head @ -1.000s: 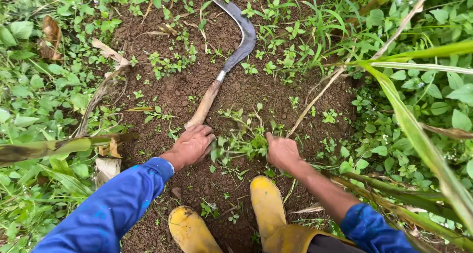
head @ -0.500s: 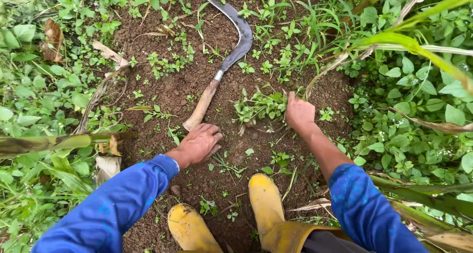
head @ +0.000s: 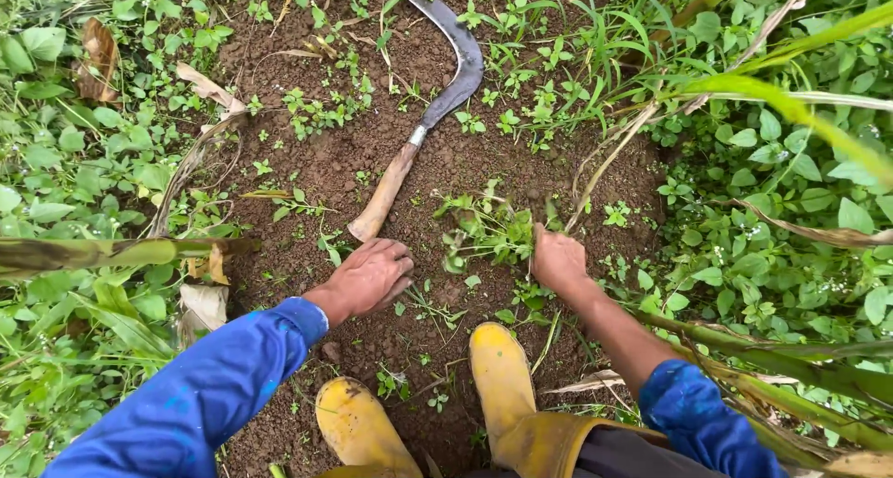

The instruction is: The person uses a sickle to cut weeds at the base of corn plants in a field. They then pull the cut weeds by hand and gather them into a pile on the ground.

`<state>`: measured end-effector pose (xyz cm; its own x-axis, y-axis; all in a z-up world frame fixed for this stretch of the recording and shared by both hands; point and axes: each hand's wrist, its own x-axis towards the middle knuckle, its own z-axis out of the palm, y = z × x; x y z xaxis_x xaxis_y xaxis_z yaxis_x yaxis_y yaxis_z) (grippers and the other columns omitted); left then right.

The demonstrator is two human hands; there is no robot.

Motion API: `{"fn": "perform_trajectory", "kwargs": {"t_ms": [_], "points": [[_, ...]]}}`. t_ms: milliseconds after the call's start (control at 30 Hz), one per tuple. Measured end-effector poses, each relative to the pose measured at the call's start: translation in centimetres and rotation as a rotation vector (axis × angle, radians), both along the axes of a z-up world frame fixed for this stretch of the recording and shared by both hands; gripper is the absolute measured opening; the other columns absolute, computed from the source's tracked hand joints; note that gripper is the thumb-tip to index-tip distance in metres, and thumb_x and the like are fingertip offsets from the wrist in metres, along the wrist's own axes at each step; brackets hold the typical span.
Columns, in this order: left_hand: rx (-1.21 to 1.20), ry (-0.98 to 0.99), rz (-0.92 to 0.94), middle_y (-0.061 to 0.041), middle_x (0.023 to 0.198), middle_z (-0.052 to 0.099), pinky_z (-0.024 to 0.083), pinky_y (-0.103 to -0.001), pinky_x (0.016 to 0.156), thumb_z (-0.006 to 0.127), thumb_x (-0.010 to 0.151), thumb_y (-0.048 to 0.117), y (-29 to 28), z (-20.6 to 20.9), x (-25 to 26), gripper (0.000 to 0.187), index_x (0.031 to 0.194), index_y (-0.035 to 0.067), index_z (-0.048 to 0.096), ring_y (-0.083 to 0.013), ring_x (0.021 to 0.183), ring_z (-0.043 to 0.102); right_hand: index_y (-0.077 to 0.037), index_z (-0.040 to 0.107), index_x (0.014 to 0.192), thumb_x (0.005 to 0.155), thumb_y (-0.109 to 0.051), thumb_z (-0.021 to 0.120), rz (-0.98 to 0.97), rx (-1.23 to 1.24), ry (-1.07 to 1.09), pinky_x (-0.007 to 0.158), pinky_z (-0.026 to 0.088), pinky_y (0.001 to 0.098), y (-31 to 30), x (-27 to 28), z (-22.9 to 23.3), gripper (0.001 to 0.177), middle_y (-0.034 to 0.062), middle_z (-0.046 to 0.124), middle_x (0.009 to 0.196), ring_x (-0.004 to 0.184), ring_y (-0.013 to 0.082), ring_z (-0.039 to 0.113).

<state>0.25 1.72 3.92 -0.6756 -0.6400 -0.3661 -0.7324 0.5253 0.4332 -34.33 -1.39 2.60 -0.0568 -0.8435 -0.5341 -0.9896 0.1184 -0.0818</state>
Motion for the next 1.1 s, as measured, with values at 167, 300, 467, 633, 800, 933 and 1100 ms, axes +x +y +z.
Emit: {"fn": "perform_trajectory", "kwargs": {"t_ms": [167,300,467,633,800,933,1100], "points": [[0.015,-0.055,0.005,-0.007,0.122,0.064,0.039,-0.043,0.115,0.045,0.103,0.035,-0.1,0.5,0.2,0.031,0.114,0.017,0.066,-0.0227,0.131,0.057,-0.005,0.059,0.137,0.099,-0.013,0.065,0.009,-0.094,0.063,0.059,0.062,0.0391,-0.2,-2.5,-1.7,0.04,0.011,0.069,0.07,0.06,0.024,0.069],[0.034,-0.067,-0.004,-0.007,0.124,0.064,0.038,-0.042,0.115,0.044,0.103,0.034,-0.2,1.6,0.1,0.031,0.118,0.017,0.066,-0.0213,0.132,0.057,0.0,0.054,0.147,0.105,-0.009,0.061,-0.189,-0.184,0.149,0.054,0.057,0.0365,-2.2,-4.6,0.3,0.044,0.0138,0.069,0.07,0.054,0.0214,0.062],[0.079,-0.099,-0.036,-0.008,0.127,0.064,0.037,-0.043,0.118,0.043,0.103,0.032,-0.5,2.0,-0.7,0.034,0.124,0.016,0.064,-0.0221,0.134,0.055,-0.005,0.053,0.145,0.108,-0.016,0.049,-0.099,-0.115,0.196,0.07,0.059,0.0421,-4.0,-10.5,-6.5,0.039,0.011,0.065,0.077,0.068,0.0231,0.064],[0.005,-0.005,-0.02,-0.006,0.127,0.063,0.041,-0.043,0.114,0.05,0.101,0.035,-0.3,-1.6,-0.5,0.03,0.118,0.016,0.065,-0.0242,0.131,0.056,-0.001,0.063,0.119,0.113,-0.027,0.035,-0.305,-0.121,0.101,0.076,0.06,0.0466,-3.9,-7.2,-1.7,0.038,0.0131,0.062,0.074,0.069,0.0256,0.067],[0.009,0.011,-0.02,-0.005,0.126,0.064,0.042,-0.043,0.113,0.049,0.101,0.035,-0.1,-2.0,-0.6,0.029,0.116,0.017,0.066,-0.024,0.129,0.057,-0.001,0.049,0.13,0.099,-0.024,0.071,-0.26,-0.106,0.247,0.082,0.061,0.0538,-3.1,-10.6,-6.1,0.045,0.0217,0.07,0.086,0.087,0.0354,0.075],[0.043,0.002,-0.024,-0.005,0.125,0.063,0.043,-0.042,0.112,0.046,0.101,0.035,-0.2,-1.3,-0.6,0.029,0.115,0.017,0.065,-0.0232,0.127,0.058,0.001,0.066,0.115,0.104,-0.032,0.045,-0.292,-0.048,0.301,0.093,0.053,0.0594,-3.7,-14.8,-12.6,0.04,0.0238,0.073,0.104,0.106,0.0404,0.072],[0.067,-0.011,-0.035,-0.005,0.12,0.065,0.044,-0.041,0.11,0.043,0.102,0.033,-0.3,0.4,-0.4,0.029,0.112,0.017,0.065,-0.0227,0.123,0.061,0.013,0.073,0.109,0.109,-0.035,0.02,-0.402,-0.048,0.111,0.102,0.049,0.0581,-2.4,-11.0,-7.0,0.071,0.0342,0.073,0.102,0.112,0.0465,0.069]]}}
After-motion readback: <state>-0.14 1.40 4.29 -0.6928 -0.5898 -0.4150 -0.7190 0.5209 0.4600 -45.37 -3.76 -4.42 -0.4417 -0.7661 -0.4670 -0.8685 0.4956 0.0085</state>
